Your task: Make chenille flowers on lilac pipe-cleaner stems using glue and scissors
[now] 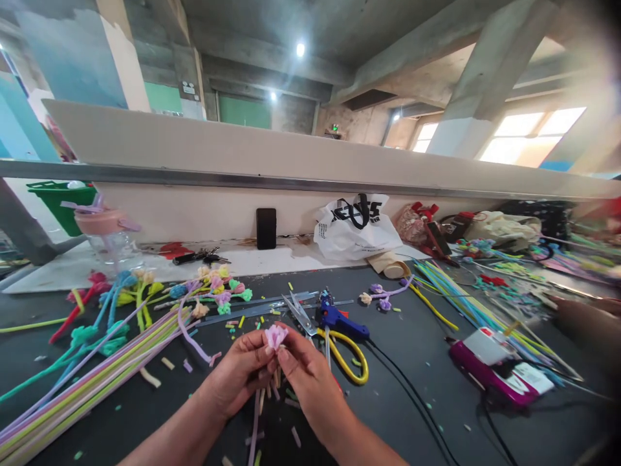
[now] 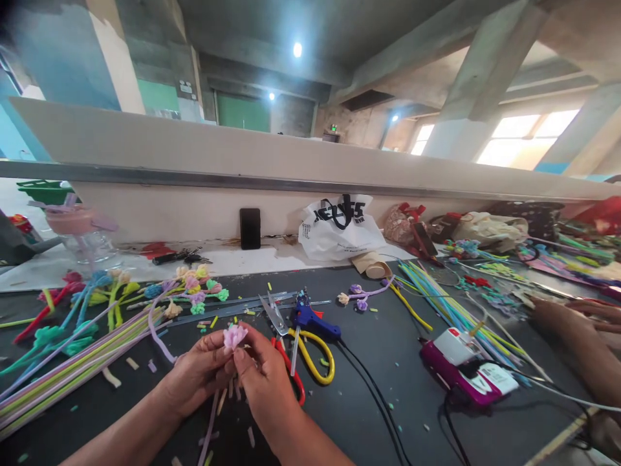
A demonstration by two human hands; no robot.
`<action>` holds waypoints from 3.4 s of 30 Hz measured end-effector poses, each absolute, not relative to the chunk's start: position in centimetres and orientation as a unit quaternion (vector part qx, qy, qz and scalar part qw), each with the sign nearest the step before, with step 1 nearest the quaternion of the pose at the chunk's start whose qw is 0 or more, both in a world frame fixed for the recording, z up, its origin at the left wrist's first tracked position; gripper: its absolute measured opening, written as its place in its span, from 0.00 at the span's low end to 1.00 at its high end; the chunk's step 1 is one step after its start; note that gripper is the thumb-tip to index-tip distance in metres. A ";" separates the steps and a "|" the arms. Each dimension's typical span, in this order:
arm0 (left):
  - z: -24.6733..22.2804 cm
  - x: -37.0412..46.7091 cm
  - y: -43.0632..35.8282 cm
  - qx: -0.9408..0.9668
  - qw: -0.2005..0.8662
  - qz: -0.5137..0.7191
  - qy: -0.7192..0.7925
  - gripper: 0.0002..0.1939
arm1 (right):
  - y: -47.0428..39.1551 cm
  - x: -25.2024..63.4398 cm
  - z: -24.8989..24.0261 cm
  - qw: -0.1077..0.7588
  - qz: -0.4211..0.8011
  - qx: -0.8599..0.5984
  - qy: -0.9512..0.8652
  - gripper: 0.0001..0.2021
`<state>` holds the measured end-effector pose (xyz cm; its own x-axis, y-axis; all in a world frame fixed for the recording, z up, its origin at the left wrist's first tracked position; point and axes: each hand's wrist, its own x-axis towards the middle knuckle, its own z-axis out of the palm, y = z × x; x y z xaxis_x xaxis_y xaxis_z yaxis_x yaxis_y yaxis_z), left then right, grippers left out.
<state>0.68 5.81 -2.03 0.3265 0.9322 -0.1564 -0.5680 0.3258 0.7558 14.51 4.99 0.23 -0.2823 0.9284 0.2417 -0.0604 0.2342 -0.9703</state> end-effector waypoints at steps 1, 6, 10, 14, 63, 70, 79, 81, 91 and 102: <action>-2.0 0.7 5.7 0.305 0.756 0.492 0.304 0.09 | 5.0 14.6 0.4 0.475 0.500 -0.348 -0.635 0.14; -2.1 0.9 5.6 0.328 0.739 0.488 0.329 0.10 | 5.3 14.9 0.7 0.473 0.480 -0.332 -0.660 0.10; -2.2 0.8 5.7 0.352 0.730 0.469 0.352 0.12 | 5.2 14.9 0.7 0.484 0.497 -0.309 -0.650 0.10; -2.4 0.5 5.7 0.372 0.735 0.451 0.343 0.13 | 5.0 15.0 0.6 0.487 0.511 -0.301 -0.642 0.11; 0.3 2.7 3.2 0.641 0.191 0.547 0.504 0.06 | 6.1 16.3 -0.4 0.544 0.070 -0.340 -0.764 0.06; 0.3 3.0 2.8 0.620 0.167 0.542 0.542 0.08 | 5.5 16.1 0.0 0.499 0.033 -0.365 -0.786 0.07; 0.2 3.5 2.8 0.570 0.264 0.537 0.564 0.10 | 5.5 16.6 0.8 0.492 -0.017 -0.345 -0.800 0.07; 0.3 3.5 2.7 0.572 0.254 0.547 0.557 0.08 | 5.6 16.7 0.7 0.497 -0.014 -0.344 -0.796 0.07; 0.9 3.3 2.4 0.629 0.149 0.574 0.502 0.04 | 6.0 17.1 1.0 0.471 -0.068 -0.333 -0.814 0.07; 1.5 3.3 2.2 0.645 0.156 0.583 0.469 0.05 | 5.7 16.9 1.0 0.473 -0.075 -0.319 -0.818 0.08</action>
<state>3.30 2.24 1.54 -0.1204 0.7871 0.6049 0.4229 -0.5107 0.7486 16.94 5.69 0.98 -0.3484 0.4506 0.8219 0.5919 0.7857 -0.1798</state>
